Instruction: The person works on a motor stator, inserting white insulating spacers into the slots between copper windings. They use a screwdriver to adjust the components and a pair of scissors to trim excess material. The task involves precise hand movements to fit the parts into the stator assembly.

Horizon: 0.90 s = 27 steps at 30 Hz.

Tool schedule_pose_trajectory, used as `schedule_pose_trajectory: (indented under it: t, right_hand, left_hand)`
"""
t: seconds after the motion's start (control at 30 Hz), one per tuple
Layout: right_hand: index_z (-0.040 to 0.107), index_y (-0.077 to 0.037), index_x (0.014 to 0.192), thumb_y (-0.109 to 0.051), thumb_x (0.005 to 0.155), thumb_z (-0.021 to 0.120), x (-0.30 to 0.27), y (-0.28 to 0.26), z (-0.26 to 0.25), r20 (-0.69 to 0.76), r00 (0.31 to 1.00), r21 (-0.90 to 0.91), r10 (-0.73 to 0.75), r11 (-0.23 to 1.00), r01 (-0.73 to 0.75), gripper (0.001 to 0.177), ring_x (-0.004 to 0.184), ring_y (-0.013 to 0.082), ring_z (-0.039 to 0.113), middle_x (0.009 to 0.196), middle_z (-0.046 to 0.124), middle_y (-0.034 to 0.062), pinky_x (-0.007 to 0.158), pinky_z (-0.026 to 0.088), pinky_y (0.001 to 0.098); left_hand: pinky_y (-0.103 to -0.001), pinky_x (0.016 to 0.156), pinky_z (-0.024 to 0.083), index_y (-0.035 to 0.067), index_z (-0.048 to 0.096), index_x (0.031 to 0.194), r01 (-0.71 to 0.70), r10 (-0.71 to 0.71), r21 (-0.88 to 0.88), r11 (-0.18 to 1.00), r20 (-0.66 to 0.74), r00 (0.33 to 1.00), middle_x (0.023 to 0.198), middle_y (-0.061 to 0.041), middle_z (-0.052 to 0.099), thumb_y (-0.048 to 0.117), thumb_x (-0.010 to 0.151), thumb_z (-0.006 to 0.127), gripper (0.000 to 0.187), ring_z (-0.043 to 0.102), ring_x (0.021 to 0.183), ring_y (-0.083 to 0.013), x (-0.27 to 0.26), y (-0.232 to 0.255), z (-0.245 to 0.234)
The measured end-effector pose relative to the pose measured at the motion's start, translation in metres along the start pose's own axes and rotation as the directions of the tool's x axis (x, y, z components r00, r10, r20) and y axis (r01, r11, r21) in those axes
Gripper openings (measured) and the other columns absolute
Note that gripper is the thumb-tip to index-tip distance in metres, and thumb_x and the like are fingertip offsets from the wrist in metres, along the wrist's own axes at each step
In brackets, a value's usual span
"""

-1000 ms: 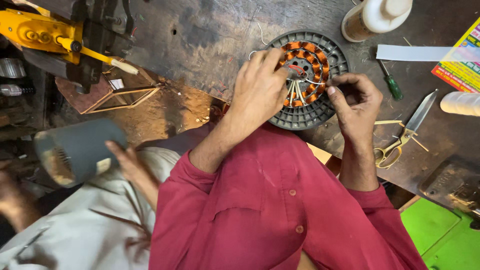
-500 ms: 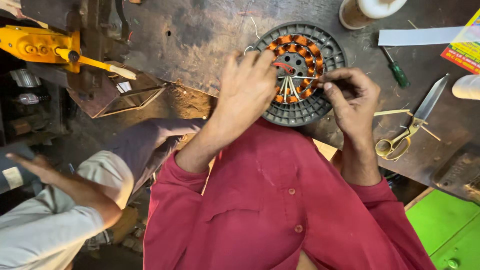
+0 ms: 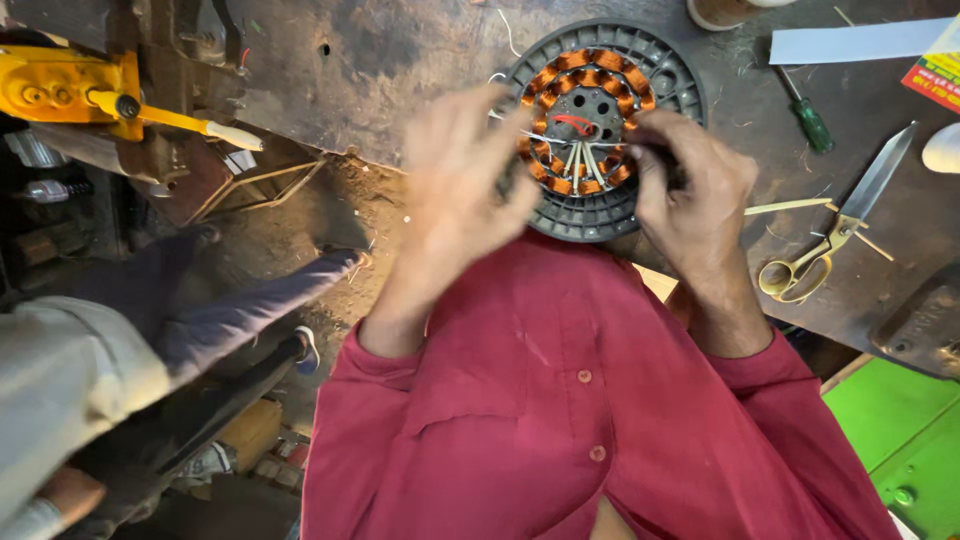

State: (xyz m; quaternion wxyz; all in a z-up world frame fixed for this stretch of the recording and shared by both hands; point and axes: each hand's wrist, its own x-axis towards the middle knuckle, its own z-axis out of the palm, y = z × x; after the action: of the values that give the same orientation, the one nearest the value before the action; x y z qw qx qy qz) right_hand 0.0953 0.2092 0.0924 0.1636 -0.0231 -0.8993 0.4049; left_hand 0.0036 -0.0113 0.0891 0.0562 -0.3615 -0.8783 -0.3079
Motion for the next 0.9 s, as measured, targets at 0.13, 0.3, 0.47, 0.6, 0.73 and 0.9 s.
schedule_pose_trajectory:
  t: [0.13, 0.3, 0.47, 0.6, 0.73, 0.9]
  right_hand:
    - [0.065, 0.006, 0.115, 0.015, 0.097, 0.071, -0.002, 0.001, 0.002, -0.034, 0.998, -0.087, -0.057, 0.995, 0.054, 0.022, 0.099, 0.0260, 0.077, 0.108, 0.074, 0.0173, 0.087, 0.060, 0.0309]
    - [0.058, 0.007, 0.124, 0.019, 0.098, 0.068, -0.006, 0.017, 0.004, -0.101, 0.995, -0.017, -0.019, 1.000, 0.017, 0.030, 0.099, 0.0218, 0.079, 0.106, 0.074, 0.0157, 0.088, 0.063, 0.0276]
    - [0.059, 0.007, 0.121, 0.019, 0.098, 0.070, -0.011, 0.024, 0.007, -0.067, 0.998, -0.019, 0.005, 1.000, -0.007, 0.028, 0.097, 0.0228, 0.078, 0.106, 0.072, 0.0190, 0.086, 0.062, 0.0292]
    - [0.058, 0.008, 0.120, 0.020, 0.098, 0.066, -0.011, 0.021, 0.012, -0.060, 0.996, 0.044, 0.059, 0.997, -0.056, 0.026, 0.096, 0.0217, 0.078, 0.105, 0.072, 0.0157, 0.084, 0.063, 0.0275]
    - [0.059, 0.005, 0.116, 0.018, 0.094, 0.069, -0.012, 0.017, 0.014, -0.078, 0.997, 0.000, 0.005, 1.000, -0.005, 0.028, 0.098, 0.0246, 0.077, 0.108, 0.068, 0.0167, 0.085, 0.062, 0.0313]
    - [0.061, -0.001, 0.111, 0.016, 0.089, 0.074, -0.011, 0.015, 0.015, -0.053, 0.997, -0.166, -0.061, 0.985, 0.052, 0.031, 0.095, 0.0302, 0.068, 0.105, 0.071, 0.0105, 0.084, 0.055, 0.0396]
  left_hand:
    - [-0.051, 0.111, 0.037, 0.008, 0.072, 0.110, -0.021, 0.028, -0.196, 0.980, 0.031, 0.999, 0.143, -0.016, 0.052, 0.019, 0.085, 0.082, 0.029, 0.045, 0.135, -0.0376, 0.012, 0.005, 0.025]
    - [-0.048, 0.113, 0.041, 0.010, 0.077, 0.107, 0.023, 0.017, -0.285, 0.958, 0.139, 0.990, 0.145, -0.012, 0.054, 0.010, 0.086, 0.078, 0.022, 0.046, 0.138, -0.0344, 0.011, -0.011, 0.030]
    - [-0.048, 0.107, 0.041, 0.006, 0.076, 0.105, -0.016, 0.031, -0.108, 0.994, 0.134, 0.990, 0.139, -0.013, 0.055, 0.004, 0.079, 0.074, 0.026, 0.047, 0.132, -0.0331, 0.022, 0.001, 0.029]
    - [-0.049, 0.100, 0.038, -0.001, 0.070, 0.104, -0.081, 0.056, 0.189, 0.979, 0.132, 0.990, 0.127, -0.016, 0.054, 0.004, 0.074, 0.068, 0.031, 0.049, 0.125, -0.0310, 0.023, 0.007, 0.024]
    - [-0.051, 0.104, 0.035, 0.002, 0.064, 0.108, -0.148, 0.088, 0.389, 0.909, 0.167, 0.982, 0.115, -0.012, 0.051, 0.009, 0.085, 0.065, 0.025, 0.050, 0.120, -0.0275, 0.001, -0.010, 0.001]
    - [-0.050, 0.103, 0.036, 0.004, 0.065, 0.113, -0.058, -0.046, 0.557, 0.828, 0.171, 0.984, 0.118, -0.012, 0.055, 0.006, 0.085, 0.064, 0.028, 0.052, 0.118, -0.0279, -0.004, -0.036, -0.034]
